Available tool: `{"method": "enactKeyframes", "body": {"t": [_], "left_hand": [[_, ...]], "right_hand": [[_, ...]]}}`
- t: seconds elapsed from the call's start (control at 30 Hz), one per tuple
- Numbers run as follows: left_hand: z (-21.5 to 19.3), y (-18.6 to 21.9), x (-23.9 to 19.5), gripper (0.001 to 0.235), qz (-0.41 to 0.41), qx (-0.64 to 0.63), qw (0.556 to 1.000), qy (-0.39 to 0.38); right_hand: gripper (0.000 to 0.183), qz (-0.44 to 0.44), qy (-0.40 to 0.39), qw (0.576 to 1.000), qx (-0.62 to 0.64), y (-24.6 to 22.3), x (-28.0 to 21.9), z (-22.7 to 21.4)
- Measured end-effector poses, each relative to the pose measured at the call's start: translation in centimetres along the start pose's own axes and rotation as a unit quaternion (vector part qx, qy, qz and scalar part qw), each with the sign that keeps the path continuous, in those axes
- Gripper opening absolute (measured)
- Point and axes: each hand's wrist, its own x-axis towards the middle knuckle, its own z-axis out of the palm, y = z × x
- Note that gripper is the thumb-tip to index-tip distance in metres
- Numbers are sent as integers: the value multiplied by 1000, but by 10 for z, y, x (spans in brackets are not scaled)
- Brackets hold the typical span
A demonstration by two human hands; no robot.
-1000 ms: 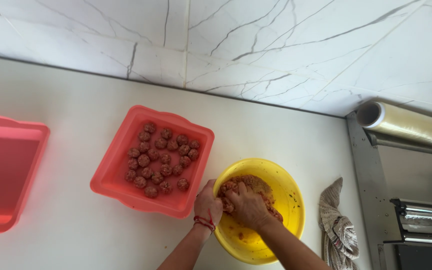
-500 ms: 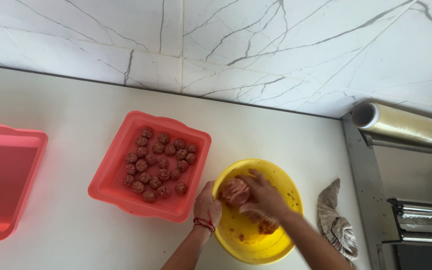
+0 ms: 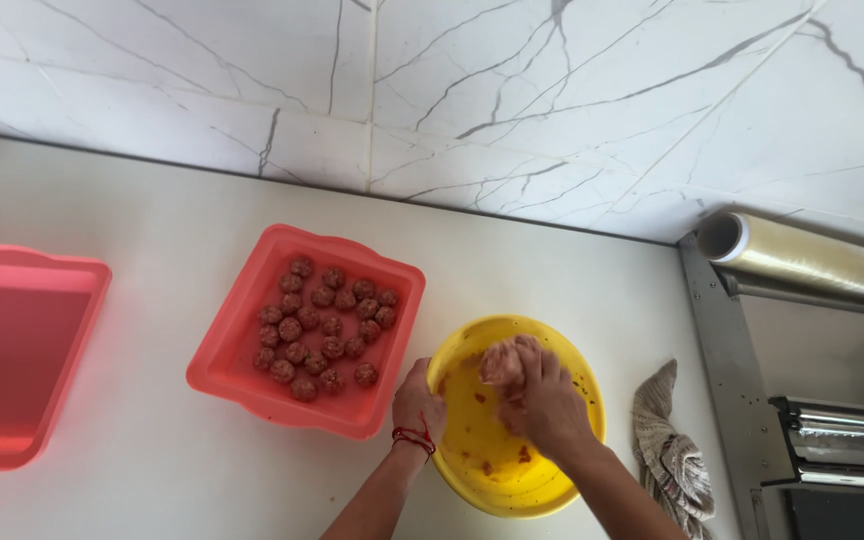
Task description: Rolling a mixture of ground meat and cheese into balls and placing them in a tray.
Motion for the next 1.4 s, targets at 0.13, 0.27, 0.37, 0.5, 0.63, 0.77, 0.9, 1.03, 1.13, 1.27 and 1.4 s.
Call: {"method": "enactKeyframes", "body": {"t": [0.13,0.27,0.37,0.5,0.63,0.77,0.9,1.03,1.13,1.27,1.4], "left_hand": [[1,3,5,49,-9,33,999,-5],[-8,18,0,54,-42,60,997,-37],[-7,17,4,54,-33,60,996,-53],[-5,12,5,50,-20,35,999,-34],[-4,4,4,48,39,27,999,0],[1,2,7,47,41,7,999,15],[-3,10,6,39,-9,-9,1000,-4],[-1,9,11,42,-19,71,997,-20],[-7,18,10,44,-33,82,996,-33],[0,4,18,41,6,74,997,-32],[-3,13,16,38,-46,57,996,-56]], "right_hand": [[98,10,-176,983,46,1,-21,-47],[115,-47,-263,963,-27,-1,-17,-59],[111,-268,-222,933,-96,-9,-19,-10],[89,-309,-202,920,-131,-2,7,60],[55,-200,-49,979,9,-4,20,82],[66,-144,101,967,183,-7,26,72],[74,48,-34,989,134,-3,-13,-11],[99,6,-175,983,47,12,-25,-47],[108,-64,-171,981,-63,32,-3,-18],[122,-285,-71,930,-220,20,16,6],[94,-225,-160,942,-190,22,36,36]]}}
